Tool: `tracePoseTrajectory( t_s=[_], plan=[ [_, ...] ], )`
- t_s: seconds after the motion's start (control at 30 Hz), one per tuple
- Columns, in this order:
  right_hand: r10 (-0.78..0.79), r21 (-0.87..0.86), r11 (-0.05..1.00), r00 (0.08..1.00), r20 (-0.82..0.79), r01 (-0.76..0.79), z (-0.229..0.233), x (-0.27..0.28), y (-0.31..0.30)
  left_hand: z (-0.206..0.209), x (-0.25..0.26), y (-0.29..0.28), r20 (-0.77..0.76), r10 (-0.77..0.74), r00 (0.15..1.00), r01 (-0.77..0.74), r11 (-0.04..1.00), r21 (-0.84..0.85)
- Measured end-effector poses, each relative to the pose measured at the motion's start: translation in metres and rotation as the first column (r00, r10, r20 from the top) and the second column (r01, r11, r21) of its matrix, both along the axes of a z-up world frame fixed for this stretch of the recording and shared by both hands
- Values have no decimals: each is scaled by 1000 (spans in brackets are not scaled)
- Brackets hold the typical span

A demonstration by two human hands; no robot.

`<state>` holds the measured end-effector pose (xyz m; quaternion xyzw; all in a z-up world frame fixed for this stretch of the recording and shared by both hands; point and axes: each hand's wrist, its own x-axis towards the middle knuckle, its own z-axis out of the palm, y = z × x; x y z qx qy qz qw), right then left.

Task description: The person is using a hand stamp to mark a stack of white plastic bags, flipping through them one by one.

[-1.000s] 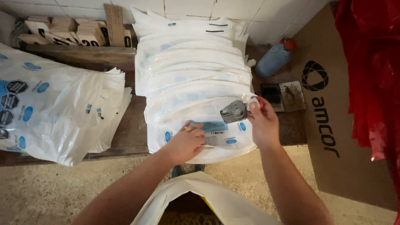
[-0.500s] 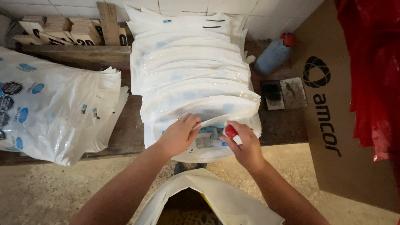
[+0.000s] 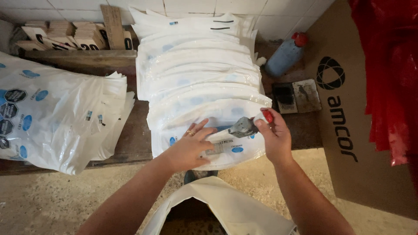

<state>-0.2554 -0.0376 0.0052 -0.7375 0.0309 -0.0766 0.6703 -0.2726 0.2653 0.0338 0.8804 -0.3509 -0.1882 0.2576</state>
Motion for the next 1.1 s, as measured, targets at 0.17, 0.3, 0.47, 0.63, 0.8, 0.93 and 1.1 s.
tracePoseTrajectory(
  t_s=[0.17, 0.3, 0.47, 0.63, 0.8, 0.93, 1.1],
  plan=[
    [-83, 97, 991, 996, -43, 87, 21, -8, 11, -36, -13, -3, 265, -72, 961, 39, 991, 126],
    [-118, 107, 987, 991, -63, 124, 40, -14, 15, -40, -12, -5, 305, -52, 951, 22, 995, 100],
    [-106, 88, 990, 993, -55, 110, 51, -28, -4, -52, -3, 5, 188, 47, 981, -29, 995, -94],
    [-88, 82, 993, 996, -28, 90, 57, -39, -24, -77, 4, 9, 167, 93, 981, -52, 971, -235],
    [-60, -19, 998, 998, 17, 60, 81, -52, -16, -69, 8, 11, -171, 184, 968, -242, 867, -435],
    [-34, -6, 999, 998, 60, 34, 75, -58, -17, -37, 6, 11, -254, 192, 948, -299, 816, -495],
    [-49, 12, 999, 994, 100, 48, 68, -56, -22, -30, 7, 11, -254, 190, 948, -292, 834, -467]
  ],
)
